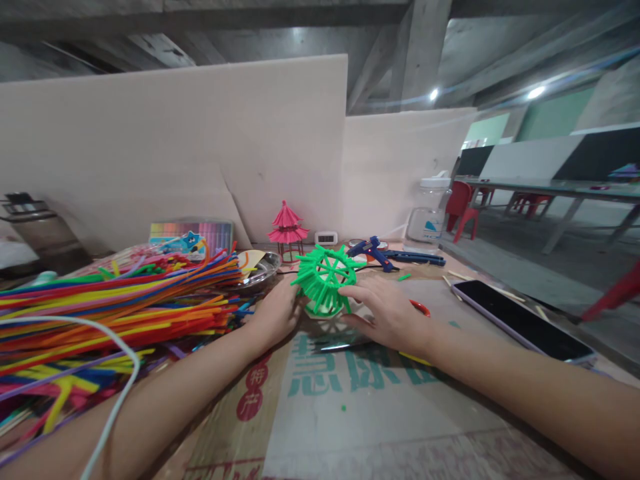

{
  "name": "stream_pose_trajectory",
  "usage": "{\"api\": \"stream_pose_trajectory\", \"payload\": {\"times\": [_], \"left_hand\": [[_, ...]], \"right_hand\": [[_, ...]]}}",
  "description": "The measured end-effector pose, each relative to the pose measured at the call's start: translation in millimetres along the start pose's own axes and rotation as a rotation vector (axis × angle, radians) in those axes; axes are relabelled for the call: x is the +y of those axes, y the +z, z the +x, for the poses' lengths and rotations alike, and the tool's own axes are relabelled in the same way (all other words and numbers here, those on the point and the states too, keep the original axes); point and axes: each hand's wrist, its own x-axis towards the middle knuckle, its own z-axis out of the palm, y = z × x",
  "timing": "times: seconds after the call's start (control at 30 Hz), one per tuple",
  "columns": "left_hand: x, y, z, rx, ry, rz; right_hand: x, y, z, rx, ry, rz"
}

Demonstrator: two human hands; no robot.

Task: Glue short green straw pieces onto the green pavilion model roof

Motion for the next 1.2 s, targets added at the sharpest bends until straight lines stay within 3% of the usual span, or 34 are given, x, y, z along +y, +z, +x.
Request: {"api": "stream_pose_trajectory", "payload": {"times": [0.27, 1.03, 1.2], "left_hand": [[1.5, -0.7, 0.4, -0.02, -0.03, 0.001], [1.6, -1.3, 0.4, -0.001, -0.016, -0.022], [1.0, -0.7, 0.2, -0.028, -0.035, 0.003]], "right_hand": [[0.4, -1.5, 1.0, 0.043, -0.007, 0.037], [1.2, -0.2, -0.7, 0.009, 0.063, 0.072], [0.4, -1.4, -0.2, 0.017, -0.012, 0.035]]}}
